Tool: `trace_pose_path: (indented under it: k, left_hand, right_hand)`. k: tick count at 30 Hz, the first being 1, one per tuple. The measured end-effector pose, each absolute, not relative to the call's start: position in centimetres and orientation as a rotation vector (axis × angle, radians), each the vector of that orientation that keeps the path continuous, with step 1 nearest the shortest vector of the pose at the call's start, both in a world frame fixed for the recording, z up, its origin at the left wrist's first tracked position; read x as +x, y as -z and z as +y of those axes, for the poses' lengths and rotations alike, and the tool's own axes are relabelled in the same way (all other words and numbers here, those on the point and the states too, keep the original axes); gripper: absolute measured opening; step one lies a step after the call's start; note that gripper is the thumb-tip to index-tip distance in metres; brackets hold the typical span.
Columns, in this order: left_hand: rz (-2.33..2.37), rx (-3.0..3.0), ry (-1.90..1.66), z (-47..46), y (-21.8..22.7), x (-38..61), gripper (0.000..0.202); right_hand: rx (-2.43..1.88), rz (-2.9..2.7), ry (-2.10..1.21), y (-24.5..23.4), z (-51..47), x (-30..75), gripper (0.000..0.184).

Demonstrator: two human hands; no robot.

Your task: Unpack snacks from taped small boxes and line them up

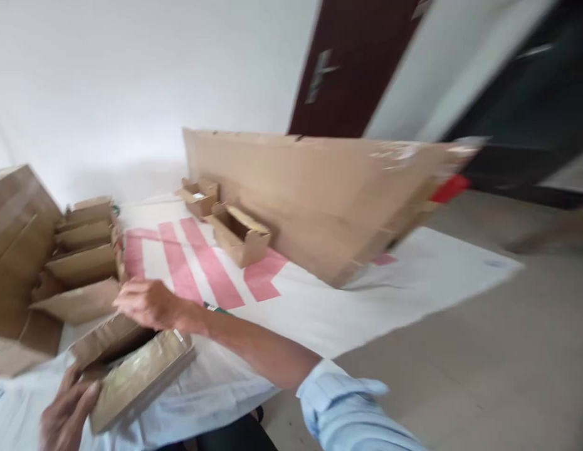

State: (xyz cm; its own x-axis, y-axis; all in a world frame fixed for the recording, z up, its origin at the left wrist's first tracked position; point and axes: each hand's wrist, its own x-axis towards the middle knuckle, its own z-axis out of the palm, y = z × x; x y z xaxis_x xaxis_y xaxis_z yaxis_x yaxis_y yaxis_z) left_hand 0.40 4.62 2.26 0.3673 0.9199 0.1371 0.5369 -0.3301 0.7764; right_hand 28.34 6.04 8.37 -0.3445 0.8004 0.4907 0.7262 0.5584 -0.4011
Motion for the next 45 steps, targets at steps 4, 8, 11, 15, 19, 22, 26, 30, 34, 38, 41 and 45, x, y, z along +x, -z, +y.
trace_pose_path:
  k: [4,8,11,15,19,22,26,30,34,38,41,45]
  left_hand:
    - [1.166,1.836,-0.961,3.5,-0.9,-0.4,0.05]
    - [1.088,1.772,-0.935,3.5,-0.7,-0.5,0.058]
    - [1.11,1.739,-0.919,3.2,-1.1,-0.6,0.061]
    - [1.144,1.805,-0.842,3.1,-1.4,-0.4,0.05]
    - [1.176,1.887,-0.803,3.1,-1.4,-0.2,0.053]
    - [1.169,1.968,-0.753,2.8,-1.8,-0.1,0.067]
    - [1.193,2.055,-0.684,2.5,-2.3,-0.1,0.076]
    - [1.185,2.098,-0.64,2.6,-2.2,-0.1,0.085]
    - [1.18,2.141,-0.631,2.9,-1.8,-0.1,0.1]
    - [1.169,2.168,-0.618,3.0,-1.1,-0.4,0.1]
    - [1.183,2.194,-0.655,2.9,-0.6,-0.4,0.096]
    - [1.228,2.261,-0.687,2.7,-0.2,-0.4,0.093]
  right_hand:
    - [-1.119,-2.058,-0.199,-6.5,2.4,30.6,0.025]
    - [-1.098,-2.148,-0.43,-6.0,-1.9,31.7,0.024]
    - [-1.045,-2.08,-0.451,-6.0,-4.5,31.8,0.018]
    - [-0.962,-2.027,-0.479,-5.7,-7.3,31.3,0.021]
    - [-1.01,-2.144,-0.468,-3.3,-9.2,30.1,0.013]
    - [-1.106,-2.221,-0.395,-0.9,-9.7,29.3,0.011]
    - [-1.137,-2.187,-0.394,-0.4,-9.3,29.2,0.017]
    - [-1.129,-2.099,-0.285,-2.5,-7.4,29.3,0.017]
    - [-1.192,-2.243,-0.228,-3.7,-4.3,29.4,0.003]
    - [-1.233,-2.432,-0.249,-4.0,-2.6,29.9,0.015]
    - [-1.3,-2.451,-0.183,-4.4,-2.6,30.8,0.018]
    - [-1.323,-2.383,0.014,-4.3,-3.3,32.6,0.019]
